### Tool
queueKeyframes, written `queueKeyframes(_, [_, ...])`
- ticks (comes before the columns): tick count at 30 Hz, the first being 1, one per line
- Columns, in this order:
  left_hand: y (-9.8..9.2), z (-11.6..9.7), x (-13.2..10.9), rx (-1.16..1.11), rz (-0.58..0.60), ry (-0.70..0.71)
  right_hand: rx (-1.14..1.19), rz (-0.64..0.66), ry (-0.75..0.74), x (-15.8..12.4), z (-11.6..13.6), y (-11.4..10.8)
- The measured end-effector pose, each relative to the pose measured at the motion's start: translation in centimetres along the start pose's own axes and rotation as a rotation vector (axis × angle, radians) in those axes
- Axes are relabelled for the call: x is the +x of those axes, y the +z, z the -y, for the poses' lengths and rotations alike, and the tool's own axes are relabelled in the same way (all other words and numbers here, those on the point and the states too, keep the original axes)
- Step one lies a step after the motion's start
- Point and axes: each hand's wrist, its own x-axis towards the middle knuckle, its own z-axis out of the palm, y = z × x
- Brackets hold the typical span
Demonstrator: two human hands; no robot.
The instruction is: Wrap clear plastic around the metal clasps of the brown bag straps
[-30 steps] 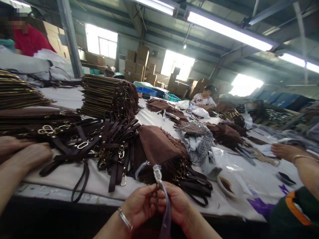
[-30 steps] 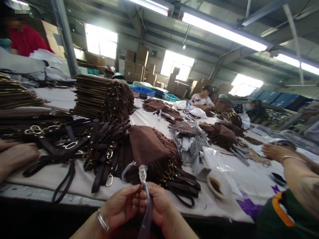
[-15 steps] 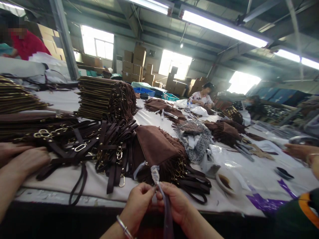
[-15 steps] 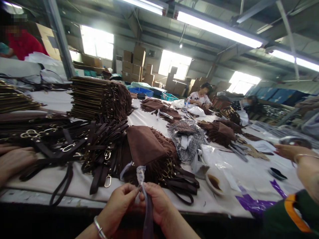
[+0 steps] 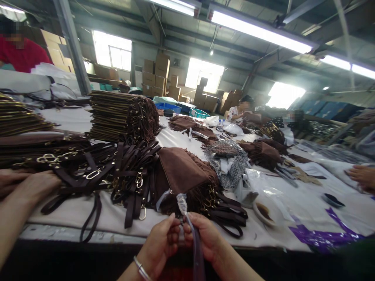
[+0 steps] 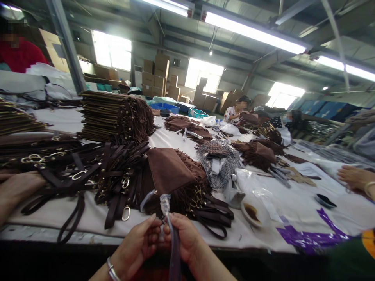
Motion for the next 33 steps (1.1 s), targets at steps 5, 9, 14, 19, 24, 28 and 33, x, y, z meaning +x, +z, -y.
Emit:
queueKeyframes(5, [0.1, -0.2, 0.6, -0.123, 0.098, -0.218, 0.028, 0.035, -0.003, 0.1, -0.1, 0.1])
queueKeyframes(9, [0.4, -0.2, 1.2, -0.229, 0.097, -0.221, 0.006, 0.018, -0.014, 0.3, -0.3, -0.3])
queueKeyframes(14, [0.9, -0.2, 1.1, -0.229, 0.029, -0.108, 0.020, 0.040, -0.029, 0.5, -0.6, -0.6])
queueKeyframes(19, [0.3, 0.7, 1.1, -0.016, -0.051, 0.136, -0.086, -0.032, -0.085, 0.2, -0.5, -0.3])
queueKeyframes(24, [-0.5, 0.7, 1.5, 0.424, -0.209, 0.370, -0.419, -0.237, -0.152, 0.1, 0.3, 0.1])
queueKeyframes(28, [-0.2, -0.1, 1.0, 0.659, -0.251, 0.458, -0.850, -0.390, -0.217, -0.1, 0.8, 0.9])
queueKeyframes(33, [0.6, -0.4, 0.5, 0.817, -0.290, 0.609, -1.558, -0.538, -0.548, -0.5, 0.2, 1.0])
